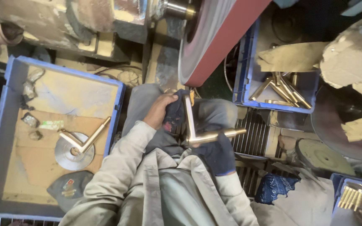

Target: The person sits at a belt grinding machine and repeatedly presses L-shaped brass parts against the moving belt to smooth edges. They handle the parts one at a time, rotating them to grind different surfaces, then place them into a blue bin.

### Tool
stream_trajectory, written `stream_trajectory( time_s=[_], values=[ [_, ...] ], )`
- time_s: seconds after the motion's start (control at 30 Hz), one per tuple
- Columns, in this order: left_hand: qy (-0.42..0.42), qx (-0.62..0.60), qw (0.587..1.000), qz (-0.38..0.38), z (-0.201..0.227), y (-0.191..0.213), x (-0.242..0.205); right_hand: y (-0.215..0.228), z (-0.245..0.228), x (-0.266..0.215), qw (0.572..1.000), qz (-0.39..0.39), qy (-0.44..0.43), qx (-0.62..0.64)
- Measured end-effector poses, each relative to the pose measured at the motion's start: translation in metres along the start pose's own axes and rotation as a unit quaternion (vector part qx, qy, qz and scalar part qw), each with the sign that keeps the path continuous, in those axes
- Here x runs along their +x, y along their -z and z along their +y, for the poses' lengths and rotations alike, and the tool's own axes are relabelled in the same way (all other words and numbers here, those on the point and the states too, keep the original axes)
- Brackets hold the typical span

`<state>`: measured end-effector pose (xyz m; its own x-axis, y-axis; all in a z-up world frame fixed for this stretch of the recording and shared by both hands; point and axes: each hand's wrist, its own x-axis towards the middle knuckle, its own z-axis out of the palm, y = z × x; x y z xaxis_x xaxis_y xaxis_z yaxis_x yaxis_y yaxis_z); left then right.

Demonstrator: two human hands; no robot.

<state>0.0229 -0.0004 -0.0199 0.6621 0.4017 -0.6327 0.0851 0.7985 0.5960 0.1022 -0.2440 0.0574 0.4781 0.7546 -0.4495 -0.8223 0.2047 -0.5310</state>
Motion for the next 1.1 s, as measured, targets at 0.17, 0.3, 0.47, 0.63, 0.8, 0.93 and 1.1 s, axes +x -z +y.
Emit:
stream_trajectory(
  time_s=[0.17, 0.3, 0.47, 0.63, 0.8, 0.93, 1.1],
  values=[
    [0.004, 0.052, 0.992, -0.111, -0.021, 0.015, 0.056, 0.031, 0.009, 0.043, 0.998, 0.052, -0.013, 0.022],
    [0.068, 0.018, 0.993, -0.095, -0.032, 0.02, 0.081, 0.047, 0.012, 0.076, 0.998, 0.053, 0.013, 0.043],
    [0.059, -0.044, 0.995, -0.063, -0.04, 0.016, 0.098, 0.051, 0.017, 0.104, 0.996, 0.077, 0.04, 0.038],
    [0.038, -0.072, 0.994, -0.069, -0.048, 0.016, 0.106, 0.05, 0.015, 0.119, 0.996, 0.068, 0.042, 0.038],
    [0.025, -0.05, 0.998, -0.031, -0.054, 0.015, 0.112, 0.045, 0.013, 0.129, 0.995, 0.096, 0.031, 0.022],
    [0.022, -0.068, 0.997, -0.014, -0.051, 0.012, 0.112, 0.043, 0.013, 0.135, 0.995, 0.099, 0.022, 0.024],
    [0.034, -0.058, 0.998, 0.007, -0.044, 0.01, 0.108, 0.043, 0.01, 0.144, 0.996, 0.088, 0.008, 0.025]
  ],
)
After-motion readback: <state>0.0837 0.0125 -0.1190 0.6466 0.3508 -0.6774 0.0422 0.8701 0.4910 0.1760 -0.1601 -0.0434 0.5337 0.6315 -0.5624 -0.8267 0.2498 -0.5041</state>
